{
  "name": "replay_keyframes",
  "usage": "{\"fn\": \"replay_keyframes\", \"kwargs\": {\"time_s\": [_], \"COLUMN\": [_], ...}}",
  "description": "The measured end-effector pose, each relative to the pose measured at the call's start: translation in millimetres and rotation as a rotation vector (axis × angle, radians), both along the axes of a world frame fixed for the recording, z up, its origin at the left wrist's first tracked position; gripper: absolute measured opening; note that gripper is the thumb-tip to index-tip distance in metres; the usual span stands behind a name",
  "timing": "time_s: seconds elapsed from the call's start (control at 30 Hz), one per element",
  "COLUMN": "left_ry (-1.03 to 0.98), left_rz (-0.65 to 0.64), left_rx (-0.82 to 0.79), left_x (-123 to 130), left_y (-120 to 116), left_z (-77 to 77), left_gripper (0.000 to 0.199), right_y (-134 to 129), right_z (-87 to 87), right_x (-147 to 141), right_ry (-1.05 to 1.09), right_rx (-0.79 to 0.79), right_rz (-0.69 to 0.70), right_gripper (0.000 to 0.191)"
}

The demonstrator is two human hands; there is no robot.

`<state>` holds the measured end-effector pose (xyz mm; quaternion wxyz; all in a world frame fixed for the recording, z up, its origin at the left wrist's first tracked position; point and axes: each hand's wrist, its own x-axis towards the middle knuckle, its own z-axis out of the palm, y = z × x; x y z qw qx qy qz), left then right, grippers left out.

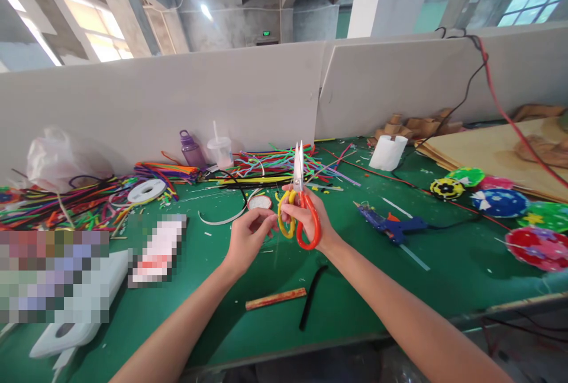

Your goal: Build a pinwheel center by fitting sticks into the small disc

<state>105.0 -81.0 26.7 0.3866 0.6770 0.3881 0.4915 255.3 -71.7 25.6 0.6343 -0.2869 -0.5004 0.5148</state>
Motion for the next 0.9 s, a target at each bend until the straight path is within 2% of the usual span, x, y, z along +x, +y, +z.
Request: {"fn": "replay_keyframes", "kwargs": {"time_s": [0.13,0.27,0.43,0.67,0.9], "left_ry": [0.053,-0.075,-0.232,-0.347,-0.345], "left_rz": [-0.042,-0.053,-0.002,0.102,0.113], "left_rx": [0.005,-0.043,-0.051,-0.009,0.0], "left_x": [0,1,-6,-15,-20], "left_y": [0,3,11,22,26], "left_z": [-3.2,-3.5,0.5,2.6,2.9], "left_gripper": [0.02,0.022,0.023,0.019,0.021], "right_y": [1,4,7,7,7], "right_z": [-1.0,0.7,0.4,-13.2,-12.9], "right_x": [1,6,11,5,13], "right_ry": [-0.023,-0.125,-0.273,-0.369,-0.471], "right_rx": [0.0,-0.016,-0.058,-0.026,-0.004], "right_rz": [0.026,0.063,0.097,0.231,0.271], "right_gripper": [0.036,0.041,0.046,0.044,0.044]}}
